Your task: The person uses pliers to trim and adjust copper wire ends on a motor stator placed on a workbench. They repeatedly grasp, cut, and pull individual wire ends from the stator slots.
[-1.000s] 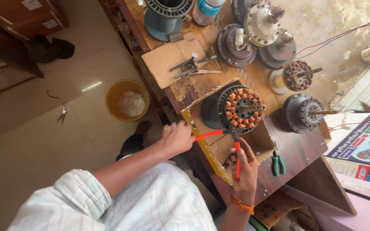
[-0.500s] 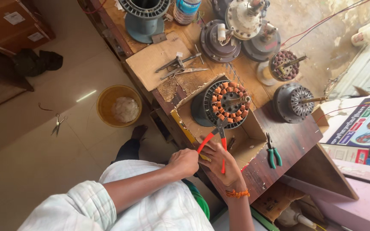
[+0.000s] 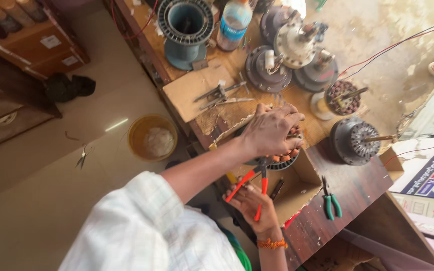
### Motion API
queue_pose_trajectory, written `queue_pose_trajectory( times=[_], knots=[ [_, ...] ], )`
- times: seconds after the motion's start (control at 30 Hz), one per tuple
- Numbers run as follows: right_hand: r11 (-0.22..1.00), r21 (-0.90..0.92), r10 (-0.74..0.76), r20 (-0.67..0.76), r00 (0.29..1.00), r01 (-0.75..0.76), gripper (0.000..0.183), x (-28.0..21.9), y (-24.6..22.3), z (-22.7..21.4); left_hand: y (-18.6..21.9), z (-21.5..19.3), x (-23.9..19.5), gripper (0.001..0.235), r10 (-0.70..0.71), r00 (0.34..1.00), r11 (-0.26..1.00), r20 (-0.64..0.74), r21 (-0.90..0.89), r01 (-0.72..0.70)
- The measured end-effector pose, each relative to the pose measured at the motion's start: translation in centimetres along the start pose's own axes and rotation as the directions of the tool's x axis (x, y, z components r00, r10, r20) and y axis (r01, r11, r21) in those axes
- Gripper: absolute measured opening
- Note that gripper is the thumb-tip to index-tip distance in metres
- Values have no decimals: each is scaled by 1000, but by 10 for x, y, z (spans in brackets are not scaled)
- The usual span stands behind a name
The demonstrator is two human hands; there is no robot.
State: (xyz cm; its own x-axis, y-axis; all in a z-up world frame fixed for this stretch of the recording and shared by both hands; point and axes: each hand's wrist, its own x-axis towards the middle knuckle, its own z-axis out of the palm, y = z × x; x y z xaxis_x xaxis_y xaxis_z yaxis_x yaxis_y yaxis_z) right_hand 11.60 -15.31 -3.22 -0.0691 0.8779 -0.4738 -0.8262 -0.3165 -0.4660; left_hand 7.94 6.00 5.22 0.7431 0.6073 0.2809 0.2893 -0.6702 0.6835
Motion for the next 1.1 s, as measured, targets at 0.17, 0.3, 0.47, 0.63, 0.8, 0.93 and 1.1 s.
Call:
queue_pose_trajectory(
  times=[0.17, 0.3, 0.47, 0.63, 0.8, 0.93, 1.1],
  knots=[
    [999, 42, -11, -36, 999, 13, 41, -4, 6, -9, -33, 28, 29, 85, 242, 947, 970, 211, -37, -240],
    [999, 10, -52, -91, 994, 53, 40, 2, 16, -10, -49, 62, 31, 77, 279, 941, 950, 193, 90, -300],
    [997, 1, -79, -17, 997, 79, 35, 7, 16, 7, -50, 71, 32, 68, 253, 953, 961, 168, 68, -267],
    [991, 133, -20, -99, 995, 33, 30, 12, 13, 25, -54, 54, 29, 59, 266, 955, 957, 128, 86, -278],
    [992, 127, 48, -376, 925, 0, 23, 6, 12, 35, -52, 66, 32, 60, 297, 948, 951, 119, 49, -304],
    [969, 242, -9, -193, 981, 56, 23, 10, 17, 48, -58, 55, 27, 63, 313, 946, 947, 84, 53, -318],
    [990, 126, 105, -338, 935, -66, 20, 2, 4, 37, -51, 54, 32, 62, 279, 955, 957, 103, 56, -286]
  ],
)
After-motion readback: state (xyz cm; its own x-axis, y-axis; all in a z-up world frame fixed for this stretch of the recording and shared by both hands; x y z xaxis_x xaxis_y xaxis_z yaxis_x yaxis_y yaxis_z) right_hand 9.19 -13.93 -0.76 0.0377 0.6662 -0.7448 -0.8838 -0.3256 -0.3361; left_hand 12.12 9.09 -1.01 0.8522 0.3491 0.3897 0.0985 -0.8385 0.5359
